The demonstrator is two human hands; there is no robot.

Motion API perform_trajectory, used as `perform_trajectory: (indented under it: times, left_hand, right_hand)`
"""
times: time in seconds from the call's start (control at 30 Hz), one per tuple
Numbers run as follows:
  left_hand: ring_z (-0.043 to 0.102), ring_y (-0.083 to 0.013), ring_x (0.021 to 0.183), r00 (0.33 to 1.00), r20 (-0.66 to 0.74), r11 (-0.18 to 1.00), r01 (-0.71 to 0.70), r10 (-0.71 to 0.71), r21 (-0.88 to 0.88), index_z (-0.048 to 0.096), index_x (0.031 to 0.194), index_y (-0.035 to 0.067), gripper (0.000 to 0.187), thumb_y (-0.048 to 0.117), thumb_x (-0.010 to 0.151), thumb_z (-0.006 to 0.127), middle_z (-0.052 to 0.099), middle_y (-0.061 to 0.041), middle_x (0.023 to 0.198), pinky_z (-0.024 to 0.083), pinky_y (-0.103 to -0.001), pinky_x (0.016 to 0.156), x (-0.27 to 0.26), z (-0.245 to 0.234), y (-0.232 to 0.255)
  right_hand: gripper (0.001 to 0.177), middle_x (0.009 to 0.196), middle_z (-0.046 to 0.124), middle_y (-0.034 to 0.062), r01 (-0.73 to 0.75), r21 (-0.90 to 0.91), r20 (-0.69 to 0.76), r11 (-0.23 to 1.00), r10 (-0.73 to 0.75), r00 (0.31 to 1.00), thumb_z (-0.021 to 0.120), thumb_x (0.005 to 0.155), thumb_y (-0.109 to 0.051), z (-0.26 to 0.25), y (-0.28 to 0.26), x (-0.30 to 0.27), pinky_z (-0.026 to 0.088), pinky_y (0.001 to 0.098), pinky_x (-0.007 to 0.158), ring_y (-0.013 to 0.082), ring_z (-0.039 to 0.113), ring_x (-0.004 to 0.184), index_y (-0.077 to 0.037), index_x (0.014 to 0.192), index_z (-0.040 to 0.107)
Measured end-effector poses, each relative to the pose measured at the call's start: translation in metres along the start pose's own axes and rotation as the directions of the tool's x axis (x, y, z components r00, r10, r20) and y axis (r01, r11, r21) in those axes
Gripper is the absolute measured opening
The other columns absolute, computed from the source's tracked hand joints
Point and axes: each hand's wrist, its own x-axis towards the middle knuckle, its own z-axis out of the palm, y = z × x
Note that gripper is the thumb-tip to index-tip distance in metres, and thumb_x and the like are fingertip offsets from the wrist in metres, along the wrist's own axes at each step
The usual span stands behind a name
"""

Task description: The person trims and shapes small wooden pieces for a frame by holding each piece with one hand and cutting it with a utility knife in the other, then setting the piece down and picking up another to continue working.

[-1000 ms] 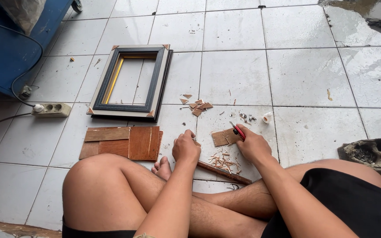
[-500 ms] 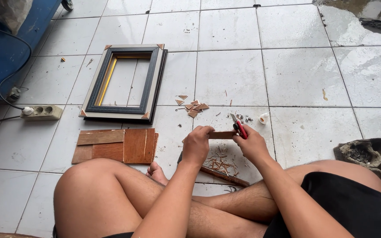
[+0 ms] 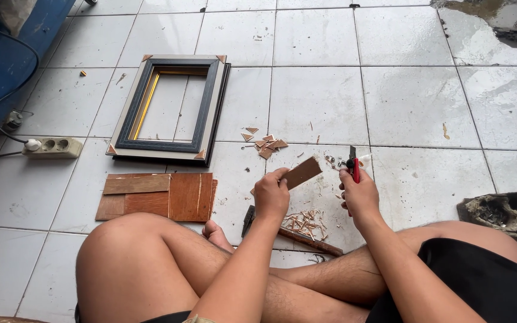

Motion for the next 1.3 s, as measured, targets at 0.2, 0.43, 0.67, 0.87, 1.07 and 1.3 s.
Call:
perform_trajectory:
  times: [0.2,0.43,0.67,0.87,1.07,1.3]
  left_hand:
    - [0.063,-0.0312,0.087,0.985,0.162,0.988,-0.081,0.059,0.13,0.067,0.095,0.012,0.023,0.004,0.077,0.054,0.066,-0.012,0.088,0.054,-0.04,0.073,0.008,0.025,-0.035]
    - [0.058,-0.0299,0.096,0.99,0.125,0.984,-0.08,0.061,0.159,0.061,0.108,0.01,0.031,0.007,0.078,0.055,0.062,-0.014,0.101,0.052,-0.041,0.078,0.001,-0.014,0.008]
    - [0.05,-0.0367,0.1,0.969,0.192,0.86,0.036,-0.154,0.509,0.059,0.099,0.007,0.033,0.001,0.067,0.062,0.05,-0.014,0.1,0.046,-0.051,0.081,0.027,-0.034,-0.041]
    - [0.055,-0.0341,0.091,0.973,0.171,0.874,0.053,-0.154,0.483,0.058,0.081,0.01,0.024,0.001,0.061,0.07,0.055,-0.01,0.084,0.047,-0.046,0.076,0.031,-0.03,-0.058]
    - [0.063,-0.0253,0.071,0.987,0.136,0.962,-0.12,0.088,0.244,0.057,0.065,0.01,0.015,-0.001,0.064,0.068,0.061,-0.007,0.065,0.05,-0.035,0.065,0.01,-0.034,-0.009]
    - [0.065,-0.0208,0.075,0.943,0.325,0.996,-0.085,0.073,0.023,0.063,0.078,0.012,0.006,0.008,0.074,0.065,0.066,-0.007,0.077,0.05,-0.035,0.072,-0.009,-0.027,-0.002]
  right_hand:
    - [0.02,0.065,0.053,0.0107,0.003,-0.027,0.02,1.0,-0.002,1.0,0.052,0.084,-0.019,0.003,0.003,0.002,0.046,0.0264,0.043,0.0156,0.048,0.052,-0.005,0.096,0.059]
    - [0.02,0.067,0.054,0.0112,0.003,-0.034,0.022,0.999,-0.002,1.0,0.052,0.084,-0.019,0.002,0.009,0.006,0.046,0.0256,0.042,0.0156,0.049,0.054,-0.004,0.096,0.058]
    - [0.037,0.09,0.064,0.0126,0.115,-0.515,0.178,0.85,-0.025,0.984,0.064,0.074,-0.028,0.01,0.044,0.034,0.049,0.0382,0.073,0.0303,0.061,0.087,-0.016,0.109,0.062]
    - [0.037,0.095,0.064,0.0127,0.163,-0.551,0.228,0.818,-0.041,0.973,0.063,0.076,-0.026,0.012,0.034,0.018,0.047,0.0382,0.08,0.0317,0.06,0.093,-0.016,0.111,0.061]
    - [0.039,0.098,0.063,0.0185,0.165,-0.497,0.249,0.852,-0.042,0.968,0.062,0.076,-0.023,0.008,0.025,0.012,0.046,0.0406,0.081,0.0371,0.059,0.094,-0.011,0.113,0.06]
    - [0.036,0.089,0.061,0.0162,0.118,-0.345,0.181,0.931,-0.058,0.982,0.06,0.077,-0.028,0.009,0.029,0.02,0.051,0.0347,0.068,0.0301,0.06,0.081,-0.014,0.111,0.061]
